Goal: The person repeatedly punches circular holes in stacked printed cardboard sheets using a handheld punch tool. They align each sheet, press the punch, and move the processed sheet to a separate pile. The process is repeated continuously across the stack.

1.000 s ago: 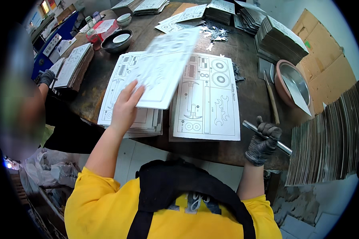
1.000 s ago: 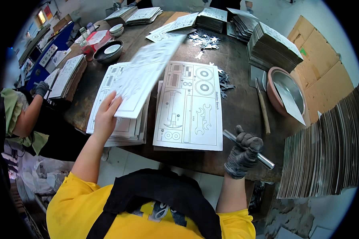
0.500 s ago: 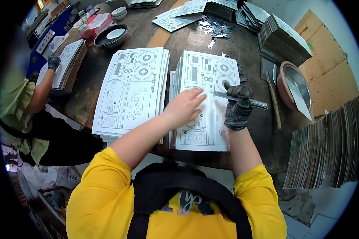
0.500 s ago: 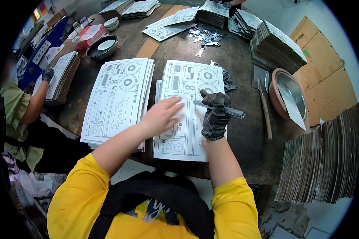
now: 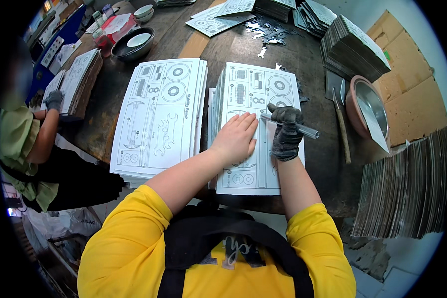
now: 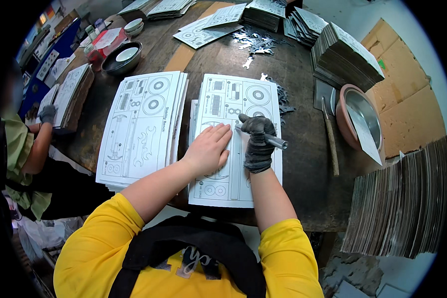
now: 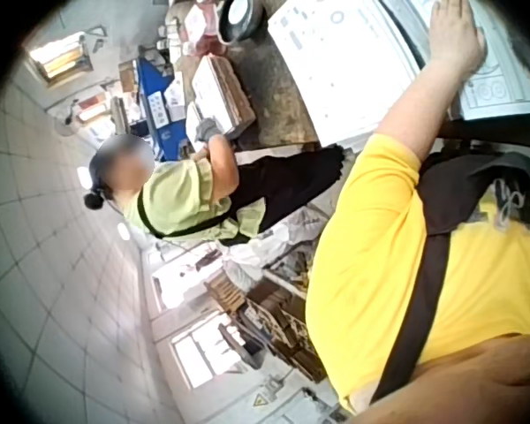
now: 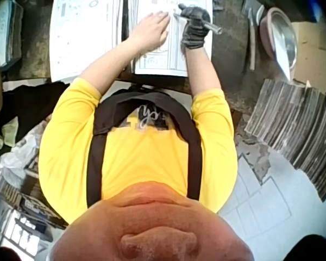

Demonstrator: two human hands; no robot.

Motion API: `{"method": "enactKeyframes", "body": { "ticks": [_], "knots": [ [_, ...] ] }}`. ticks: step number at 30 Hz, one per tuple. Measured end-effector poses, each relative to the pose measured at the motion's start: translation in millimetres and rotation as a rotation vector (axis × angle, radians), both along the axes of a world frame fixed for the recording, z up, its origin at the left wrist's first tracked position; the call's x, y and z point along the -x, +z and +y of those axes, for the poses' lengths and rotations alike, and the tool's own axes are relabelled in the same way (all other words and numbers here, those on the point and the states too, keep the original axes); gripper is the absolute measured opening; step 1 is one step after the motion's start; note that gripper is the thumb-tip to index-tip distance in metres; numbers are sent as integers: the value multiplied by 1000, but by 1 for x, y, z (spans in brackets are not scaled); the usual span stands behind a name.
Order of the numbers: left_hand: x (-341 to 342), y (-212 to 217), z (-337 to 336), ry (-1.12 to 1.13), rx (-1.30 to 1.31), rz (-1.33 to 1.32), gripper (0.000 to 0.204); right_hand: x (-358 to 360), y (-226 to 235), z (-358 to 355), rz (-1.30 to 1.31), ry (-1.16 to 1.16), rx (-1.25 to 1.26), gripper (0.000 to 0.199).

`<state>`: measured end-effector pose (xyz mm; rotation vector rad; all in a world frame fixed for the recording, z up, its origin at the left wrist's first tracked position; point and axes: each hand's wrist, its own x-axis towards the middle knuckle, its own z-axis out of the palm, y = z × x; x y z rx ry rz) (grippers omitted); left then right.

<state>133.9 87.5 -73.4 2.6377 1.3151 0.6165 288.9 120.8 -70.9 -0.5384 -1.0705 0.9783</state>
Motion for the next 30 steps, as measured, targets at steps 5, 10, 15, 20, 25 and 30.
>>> {"method": "enactKeyframes", "body": {
  "ticks": [5, 10, 15, 20, 25, 30],
  "knots": [
    [-3, -2, 0, 12, -47, -26, 45, -1, -7, -14, -101, 66, 45, 26],
    [-4, -4, -1, 33, -47, 15, 44, -3, 20, -119, -397, 64, 566, 17],
    [-5, -5, -2, 28, -21, 27, 44, -6, 26, -194, -181, 191, 390, 8],
    [-6, -6, -2, 36, -55, 56, 44, -2, 28, -197, -426, 100, -18, 17],
    [5, 0, -11, -36, -84, -130, 37, -9, 49, -193, 148, -74, 210, 39],
    [-6, 38, -85, -353, 152, -66, 44, -69, 48, -216, 147, -194, 122, 43]
  ]
}}
